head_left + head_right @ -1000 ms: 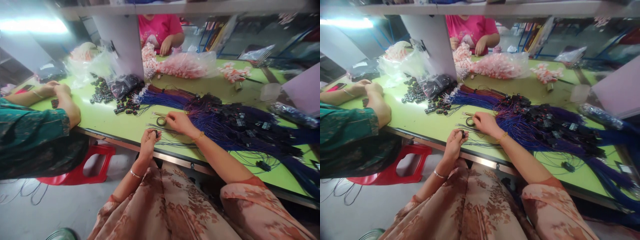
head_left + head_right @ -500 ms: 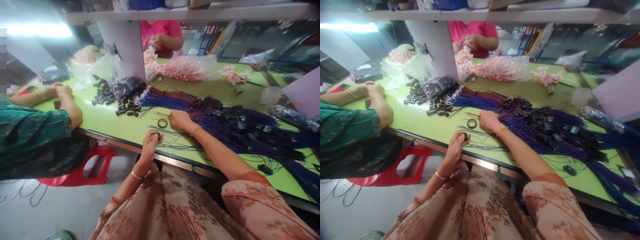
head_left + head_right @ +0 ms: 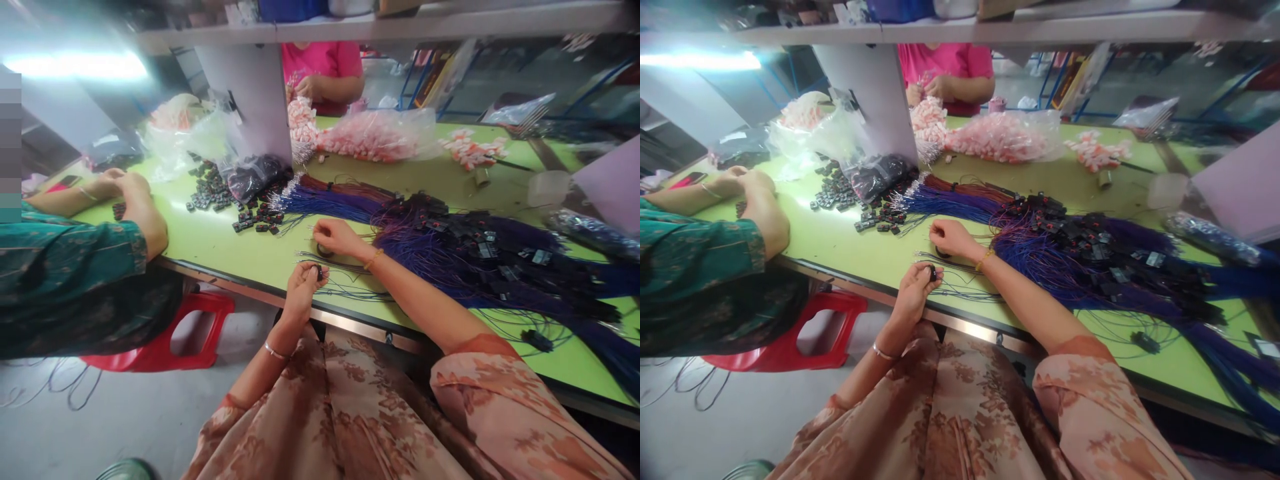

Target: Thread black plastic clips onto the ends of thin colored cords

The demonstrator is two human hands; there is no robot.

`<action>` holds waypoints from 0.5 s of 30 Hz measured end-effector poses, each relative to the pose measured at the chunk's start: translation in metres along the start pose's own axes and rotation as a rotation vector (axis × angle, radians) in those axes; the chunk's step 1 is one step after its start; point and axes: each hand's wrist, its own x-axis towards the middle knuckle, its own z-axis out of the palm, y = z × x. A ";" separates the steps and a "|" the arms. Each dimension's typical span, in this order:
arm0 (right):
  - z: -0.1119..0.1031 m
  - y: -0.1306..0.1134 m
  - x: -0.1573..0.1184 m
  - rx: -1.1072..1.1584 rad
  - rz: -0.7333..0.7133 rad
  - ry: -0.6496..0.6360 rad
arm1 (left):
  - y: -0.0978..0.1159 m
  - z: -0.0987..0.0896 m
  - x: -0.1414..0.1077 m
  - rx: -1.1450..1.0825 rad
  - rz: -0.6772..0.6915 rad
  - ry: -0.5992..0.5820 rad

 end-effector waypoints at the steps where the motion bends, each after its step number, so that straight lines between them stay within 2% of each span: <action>1: -0.001 -0.002 -0.004 0.047 0.000 0.000 | 0.001 0.000 0.000 -0.018 -0.005 -0.005; 7: -0.006 -0.015 -0.046 0.216 0.028 -0.007 | 0.005 0.000 0.005 -0.166 -0.076 -0.044; 11: -0.006 -0.019 -0.067 0.170 0.010 0.003 | 0.003 -0.001 0.007 -0.207 -0.114 -0.060; 15: -0.005 -0.018 -0.076 0.114 -0.023 0.040 | 0.002 0.001 0.008 -0.212 -0.142 -0.053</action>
